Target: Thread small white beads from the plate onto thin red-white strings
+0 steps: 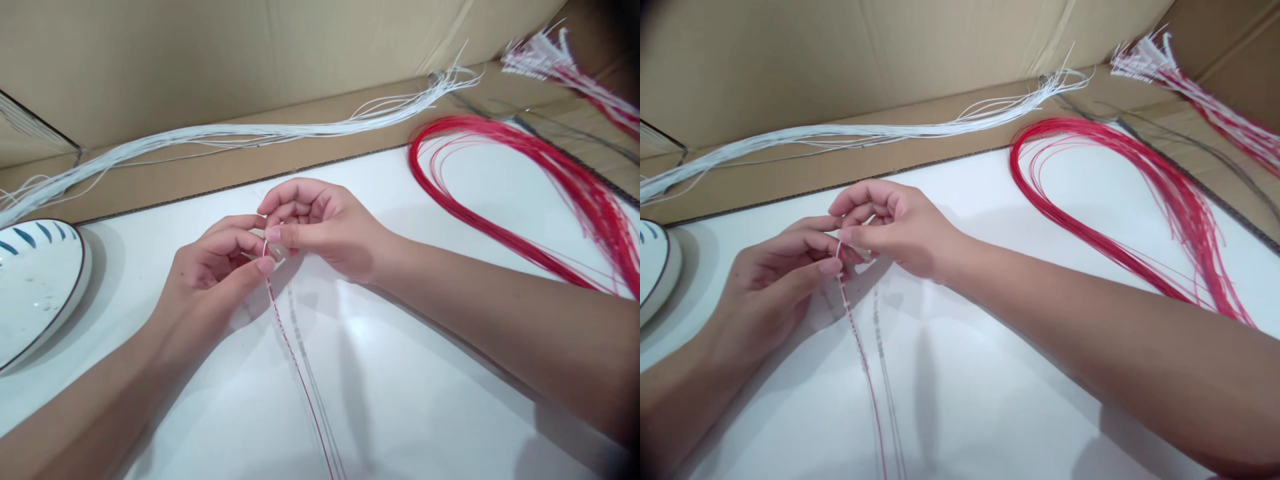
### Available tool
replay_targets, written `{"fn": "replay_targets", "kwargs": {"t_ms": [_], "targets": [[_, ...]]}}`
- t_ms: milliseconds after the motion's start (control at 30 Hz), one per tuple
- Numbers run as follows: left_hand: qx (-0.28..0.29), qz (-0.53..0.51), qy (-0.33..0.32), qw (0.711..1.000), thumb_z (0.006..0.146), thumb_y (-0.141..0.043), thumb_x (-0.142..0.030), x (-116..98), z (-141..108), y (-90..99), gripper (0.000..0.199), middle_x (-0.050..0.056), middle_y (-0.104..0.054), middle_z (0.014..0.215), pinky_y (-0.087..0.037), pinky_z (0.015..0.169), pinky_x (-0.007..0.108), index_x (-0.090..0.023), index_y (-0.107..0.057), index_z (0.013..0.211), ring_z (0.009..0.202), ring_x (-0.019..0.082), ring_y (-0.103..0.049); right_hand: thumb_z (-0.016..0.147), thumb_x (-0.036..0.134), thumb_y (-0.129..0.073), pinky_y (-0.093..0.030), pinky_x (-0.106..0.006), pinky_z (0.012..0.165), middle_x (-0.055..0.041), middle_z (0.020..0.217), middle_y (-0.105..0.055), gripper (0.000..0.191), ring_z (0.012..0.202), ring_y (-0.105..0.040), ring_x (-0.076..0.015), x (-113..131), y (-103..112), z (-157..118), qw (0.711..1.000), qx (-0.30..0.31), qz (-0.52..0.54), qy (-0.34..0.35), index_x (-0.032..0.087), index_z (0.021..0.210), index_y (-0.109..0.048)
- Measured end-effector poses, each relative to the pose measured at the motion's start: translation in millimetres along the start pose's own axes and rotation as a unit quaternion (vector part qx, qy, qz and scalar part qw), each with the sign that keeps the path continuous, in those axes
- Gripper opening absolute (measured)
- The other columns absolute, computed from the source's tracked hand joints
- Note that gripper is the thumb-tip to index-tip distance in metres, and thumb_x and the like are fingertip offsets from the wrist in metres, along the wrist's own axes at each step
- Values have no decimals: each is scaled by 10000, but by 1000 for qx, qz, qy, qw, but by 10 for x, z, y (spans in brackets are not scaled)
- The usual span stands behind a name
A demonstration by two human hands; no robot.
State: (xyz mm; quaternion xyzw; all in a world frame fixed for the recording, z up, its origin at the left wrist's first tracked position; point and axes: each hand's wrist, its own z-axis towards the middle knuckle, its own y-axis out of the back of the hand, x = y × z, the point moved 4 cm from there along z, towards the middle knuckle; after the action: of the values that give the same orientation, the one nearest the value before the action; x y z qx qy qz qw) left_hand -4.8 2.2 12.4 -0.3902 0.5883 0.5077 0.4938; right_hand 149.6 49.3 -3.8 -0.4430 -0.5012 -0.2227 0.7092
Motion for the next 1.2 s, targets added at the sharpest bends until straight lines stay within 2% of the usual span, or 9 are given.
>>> {"fn": "replay_targets", "kwargs": {"t_ms": [67, 167, 333, 467, 600, 867, 967, 1067, 1200], "targets": [[-29, 7, 0, 1000, 882, -765, -317, 12, 1, 21, 124, 23, -683, 1199, -532, 986, 325, -270, -808, 776, 1149, 225, -634, 831, 97, -711, -491, -209, 603, 38, 753, -644, 166, 641, -602, -76, 11, -23, -20, 999, 6, -45, 11, 154, 962, -625], [-79, -24, 13, 997, 868, -757, -244, 28, 11, 51, 169, 9, -703, 1179, -554, 807, 281, -255, -787, 702, 949, 169, -659, 893, 184, -667, -470, -237, 642, 17, 834, -632, 122, 689, -562, -91, 51, -28, -72, 983, -14, -177, 39, 171, 1008, -630], [-123, -95, 52, 986, 862, -664, -133, 12, 39, 63, 267, -6, -705, 1096, -510, 620, 260, -254, -762, 644, 697, 109, -627, 886, 129, -616, -440, -295, 774, -42, 926, -626, 113, 842, -564, -155, 95, -35, -107, 871, -41, -486, 68, 148, 968, -692], [-126, -102, 41, 986, 872, -649, -133, -7, 59, 48, 303, -7, -699, 1044, -485, 606, 280, -263, -747, 617, 704, 122, -626, 871, 198, -654, -421, -319, 794, -59, 932, -642, 118, 891, -572, -192, 38, -67, -42, 825, -34, -564, 37, 133, 960, -696], [-115, -85, 25, 989, 871, -643, -128, -14, 67, 10, 310, -5, -698, 1020, -461, 621, 294, -263, -747, 612, 717, 126, -614, 881, 193, -586, -381, -312, 736, -43, 850, -622, 100, 832, -534, -180, 4, -99, 21, 805, -43, -592, 15, 148, 832, -661], [-118, -91, 36, 988, 816, -678, -144, -3, 64, 4, 255, 16, -692, 1026, -461, 622, 257, -242, -756, 594, 737, 115, -592, 894, 149, -583, -373, -307, 721, -31, 806, -632, 148, 796, -527, -158, 27, -69, 18, 817, -37, -576, -1, 146, 778, -675], [-114, -95, 36, 988, 825, -692, -151, -2, 39, 25, 241, 21, -691, 1049, -490, 653, 248, -243, -768, 616, 765, 116, -601, 887, 174, -643, -412, -295, 710, -17, 803, -658, 106, 758, -553, -140, 64, -21, -41, 882, -57, -468, 8, 160, 788, -678], [-119, -94, 48, 987, 803, -739, -174, -8, 17, 35, 209, 29, -694, 1083, -515, 634, 249, -237, -760, 604, 797, 132, -627, 839, 246, -767, -464, -267, 661, 4, 765, -673, 124, 690, -582, -114, 71, 10, -83, 973, -64, -223, -3, 171, 802, -675], [-109, -63, 48, 991, 816, -729, -215, -34, 14, 9, 226, 55, -705, 1114, -594, 791, 299, -242, -748, 592, 1157, 253, -647, 752, 233, -881, -520, -217, 635, 26, 712, -680, 205, 642, -605, -80, 42, -26, -86, 998, -40, 11, -40, 164, 784, -691]]}}
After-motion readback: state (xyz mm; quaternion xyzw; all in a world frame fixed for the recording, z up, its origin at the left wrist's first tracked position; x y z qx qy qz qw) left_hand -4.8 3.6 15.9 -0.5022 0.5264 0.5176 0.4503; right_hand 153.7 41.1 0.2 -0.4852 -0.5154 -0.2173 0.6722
